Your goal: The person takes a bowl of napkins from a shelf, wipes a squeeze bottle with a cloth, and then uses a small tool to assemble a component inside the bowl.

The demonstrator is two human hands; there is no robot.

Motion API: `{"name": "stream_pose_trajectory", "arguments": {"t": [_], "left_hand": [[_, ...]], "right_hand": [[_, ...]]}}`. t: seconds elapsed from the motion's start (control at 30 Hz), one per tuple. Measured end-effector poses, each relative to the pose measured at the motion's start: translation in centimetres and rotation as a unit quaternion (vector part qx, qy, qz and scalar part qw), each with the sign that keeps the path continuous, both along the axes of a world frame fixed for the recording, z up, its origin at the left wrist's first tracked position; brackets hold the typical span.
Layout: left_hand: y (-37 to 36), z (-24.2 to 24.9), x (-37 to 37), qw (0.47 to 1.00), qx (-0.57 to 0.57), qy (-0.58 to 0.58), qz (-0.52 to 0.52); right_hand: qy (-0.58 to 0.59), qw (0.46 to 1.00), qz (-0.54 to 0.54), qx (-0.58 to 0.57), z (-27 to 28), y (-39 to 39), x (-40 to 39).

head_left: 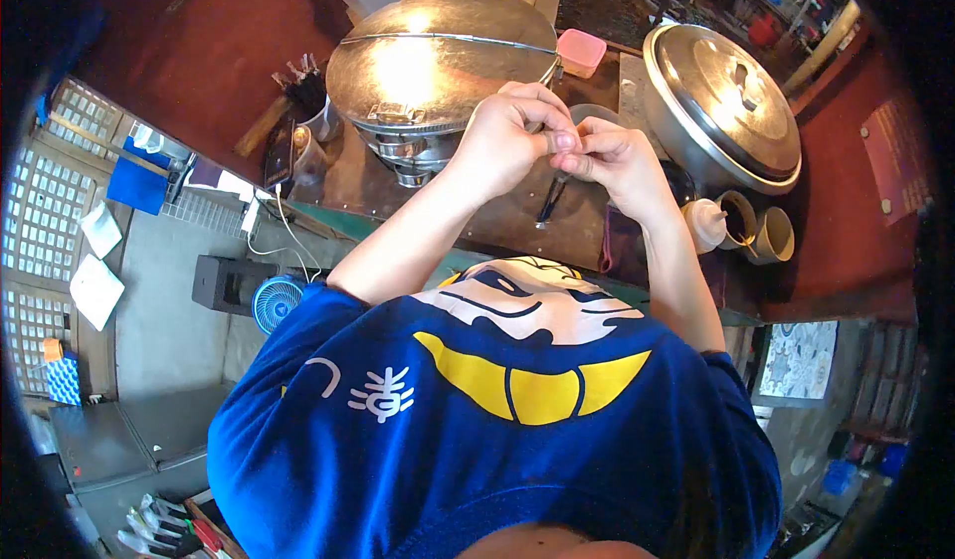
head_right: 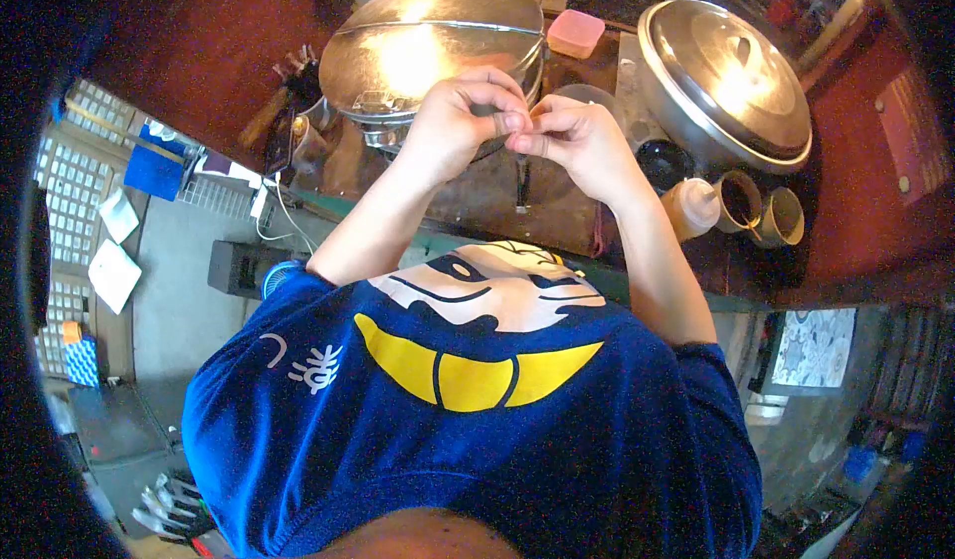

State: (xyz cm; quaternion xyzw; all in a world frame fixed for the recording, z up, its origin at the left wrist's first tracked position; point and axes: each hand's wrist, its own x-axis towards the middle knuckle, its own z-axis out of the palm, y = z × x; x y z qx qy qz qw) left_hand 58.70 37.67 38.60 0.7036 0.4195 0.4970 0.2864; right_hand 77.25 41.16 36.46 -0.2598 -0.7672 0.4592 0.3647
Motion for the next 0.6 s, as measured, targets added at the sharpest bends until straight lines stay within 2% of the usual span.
{"name": "stream_pose_trajectory", "arguments": {"t": [0.17, 0.27, 0.37, 0.43, 0.47, 0.5, 0.6], "left_hand": [[-0.1, 0.0, 0.0, 1.0, 0.004, -0.013, 0.028], [0.0, 0.0, 0.1, 0.999, -0.006, -0.029, 0.02], [-0.1, -0.8, 0.0, 0.997, -0.034, -0.07, -0.011], [-0.9, -2.2, 0.8, 0.993, -0.045, -0.112, -0.018], [-1.2, -3.5, 1.2, 0.995, -0.004, -0.096, -0.011], [-1.6, -4.5, 1.5, 0.999, 0.02, -0.018, 0.035], [-2.6, -5.2, 2.7, 0.992, -0.054, 0.003, 0.114]], "right_hand": [[-0.009, 0.999, -0.013, 0.032, 0.3, -0.4, -0.4], [-0.104, 0.983, -0.08, 0.125, 1.6, -1.4, -0.4], [-0.019, 0.979, -0.139, 0.147, 0.5, -1.7, -0.8], [0.028, 0.977, -0.186, 0.104, -0.3, -1.8, -1.1], [0.052, 0.973, -0.209, 0.082, -0.7, -1.9, -1.2], [0.072, 0.971, -0.217, 0.066, -0.9, -1.9, -1.3], [0.105, 0.967, -0.226, 0.044, -1.8, -2.0, -1.5]]}}
